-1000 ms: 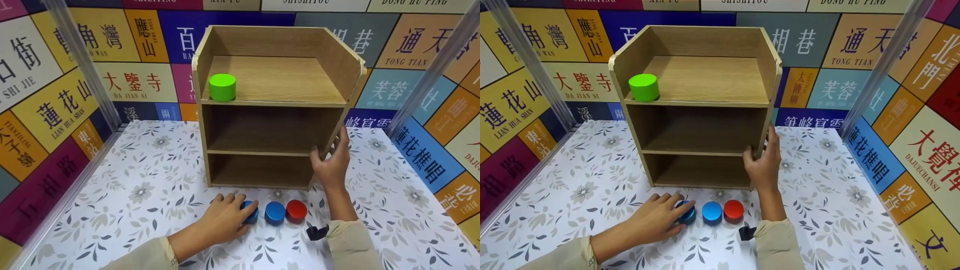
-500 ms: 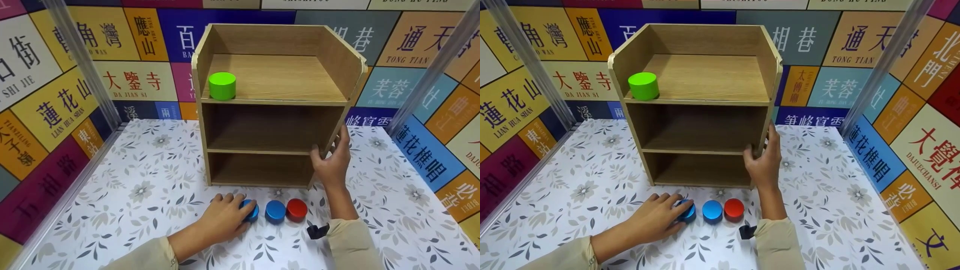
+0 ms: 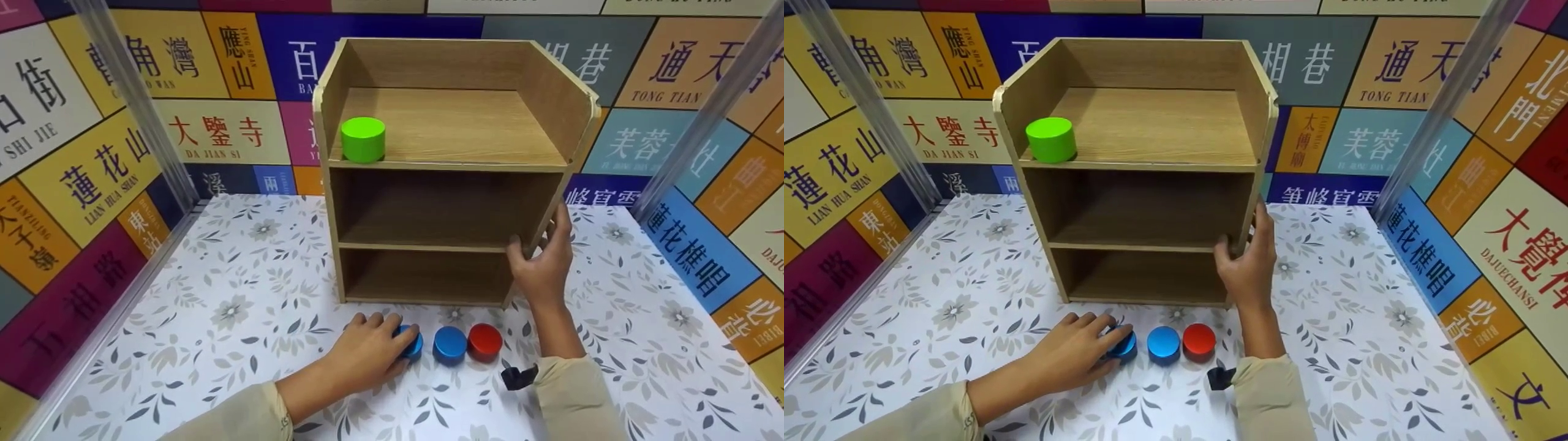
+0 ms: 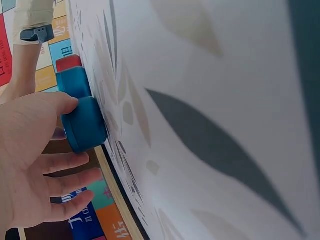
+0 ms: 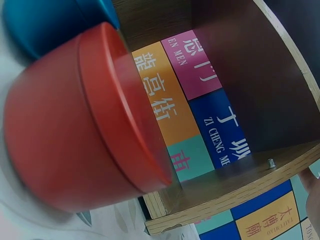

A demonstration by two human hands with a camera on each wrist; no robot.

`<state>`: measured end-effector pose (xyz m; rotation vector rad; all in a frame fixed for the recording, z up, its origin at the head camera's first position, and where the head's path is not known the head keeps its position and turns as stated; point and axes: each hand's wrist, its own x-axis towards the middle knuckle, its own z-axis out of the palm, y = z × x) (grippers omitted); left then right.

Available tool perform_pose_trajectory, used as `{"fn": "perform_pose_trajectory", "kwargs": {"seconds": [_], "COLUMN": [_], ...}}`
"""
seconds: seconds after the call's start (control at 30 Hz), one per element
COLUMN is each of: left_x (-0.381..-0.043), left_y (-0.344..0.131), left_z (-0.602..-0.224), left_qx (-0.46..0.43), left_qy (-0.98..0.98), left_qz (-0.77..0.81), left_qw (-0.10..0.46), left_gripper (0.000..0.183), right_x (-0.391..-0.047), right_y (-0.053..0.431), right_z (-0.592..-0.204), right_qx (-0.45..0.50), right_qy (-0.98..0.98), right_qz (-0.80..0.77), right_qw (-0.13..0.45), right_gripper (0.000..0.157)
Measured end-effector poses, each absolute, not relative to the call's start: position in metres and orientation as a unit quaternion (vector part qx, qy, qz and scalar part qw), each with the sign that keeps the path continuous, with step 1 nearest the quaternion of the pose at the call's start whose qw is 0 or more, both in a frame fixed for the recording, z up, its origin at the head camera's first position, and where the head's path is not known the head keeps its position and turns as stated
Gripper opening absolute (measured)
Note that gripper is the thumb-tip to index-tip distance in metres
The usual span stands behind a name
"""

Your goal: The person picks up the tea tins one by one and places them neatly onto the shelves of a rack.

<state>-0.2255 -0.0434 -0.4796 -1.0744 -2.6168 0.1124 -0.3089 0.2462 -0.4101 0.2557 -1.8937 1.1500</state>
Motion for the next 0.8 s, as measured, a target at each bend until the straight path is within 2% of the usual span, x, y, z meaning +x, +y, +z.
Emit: {"fn": "perform_pose_trajectory", "kwargs": {"seconds": [0.27,0.57,0.8], "left_x": [-0.2261,-0.2274,-0.2280], "left_y": [-0.0437,-0.0448,-0.0444], "left_z": [-0.4783,-0.4813,-0.4793], "left_qx": [-0.369,-0.368,-0.364], "left_qy": [-0.919,-0.917,-0.920], "left_qz": [0.041,0.029,0.011], "left_qw": [0.135,0.153,0.144], "left_gripper": [0.055,0.051,0.050], "right_x": [-0.3162,-0.3091,-0.3087], "right_y": [0.2497,0.2443,0.2458], "right_z": [-0.4158,-0.4095,-0.4095], "right_qx": [0.103,0.113,0.106], "right_qy": [-0.767,-0.763,-0.761], "right_qz": [0.459,0.437,0.454], "right_qw": [0.437,0.462,0.451], "right_gripper": [0.083,0.081,0.083]}}
